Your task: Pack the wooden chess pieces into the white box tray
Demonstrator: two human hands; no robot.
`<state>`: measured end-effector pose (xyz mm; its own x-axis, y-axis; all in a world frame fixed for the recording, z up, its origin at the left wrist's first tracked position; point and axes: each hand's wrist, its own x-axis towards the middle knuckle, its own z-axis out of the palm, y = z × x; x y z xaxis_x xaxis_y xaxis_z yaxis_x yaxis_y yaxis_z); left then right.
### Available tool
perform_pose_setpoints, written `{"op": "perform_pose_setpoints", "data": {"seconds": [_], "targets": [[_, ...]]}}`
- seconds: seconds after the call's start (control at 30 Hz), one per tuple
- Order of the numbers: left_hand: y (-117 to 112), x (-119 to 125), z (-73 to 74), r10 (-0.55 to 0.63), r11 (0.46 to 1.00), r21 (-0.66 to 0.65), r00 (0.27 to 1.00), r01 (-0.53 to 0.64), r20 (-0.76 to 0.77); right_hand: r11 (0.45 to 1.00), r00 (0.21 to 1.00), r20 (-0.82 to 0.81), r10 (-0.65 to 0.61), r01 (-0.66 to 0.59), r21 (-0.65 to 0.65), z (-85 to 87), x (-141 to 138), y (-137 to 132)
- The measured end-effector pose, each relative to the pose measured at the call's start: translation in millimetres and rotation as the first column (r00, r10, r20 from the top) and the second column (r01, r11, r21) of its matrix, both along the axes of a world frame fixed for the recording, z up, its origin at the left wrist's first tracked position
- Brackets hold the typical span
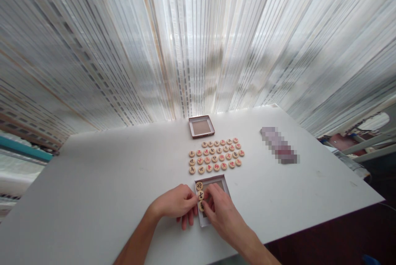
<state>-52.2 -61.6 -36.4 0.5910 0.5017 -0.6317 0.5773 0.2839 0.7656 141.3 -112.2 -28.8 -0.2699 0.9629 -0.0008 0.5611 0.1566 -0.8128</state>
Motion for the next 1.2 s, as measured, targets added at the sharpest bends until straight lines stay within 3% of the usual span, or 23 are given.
{"op": "perform_pose_setpoints", "data": {"seconds": [0.17,0.37,0.5,0.67,0.83,0.93,1.03,1.2], "targets": [[0,-1,0.2,0.006,1.0,0.0,1.0,-0.006,0.002,1.0,1.0,-0.01,0.002,-0.002,-0.004,-0.5,1,0],[1,-1,10.4,0.027,0.999,-0.027,0.999,-0.026,0.025,1.0,1.0,-0.021,0.009,-0.009,-0.016,-1.8,2,-1],[2,-5,14.8,0.025,1.0,-0.004,1.0,-0.025,0.016,1.0,0.999,-0.047,0.005,-0.007,-0.03,5.4,7,-1],[3,-11,18.3,0.039,0.994,0.101,0.999,-0.041,0.014,0.995,0.994,-0.046,-0.097,0.098,0.023,23.2,36,13],[8,-13,25.3,0.123,0.958,0.251,0.99,-0.137,0.073,0.968,0.974,0.001,-0.228,0.227,0.106,32.3,74,30],[13,-13,25.5,0.236,0.881,0.394,0.965,-0.26,0.111,0.957,0.963,0.016,-0.269,0.266,0.117,29.3,88,32],[19,-13,22.5,0.351,0.761,0.54,0.928,-0.36,0.124,0.938,0.945,0.02,-0.326,0.321,0.129,22.3,99,34],[24,-14,17.2,0.427,0.562,0.748,0.898,-0.353,0.103,0.9,0.91,0.04,-0.412,0.4,0.17,13.0,114,42]]}}
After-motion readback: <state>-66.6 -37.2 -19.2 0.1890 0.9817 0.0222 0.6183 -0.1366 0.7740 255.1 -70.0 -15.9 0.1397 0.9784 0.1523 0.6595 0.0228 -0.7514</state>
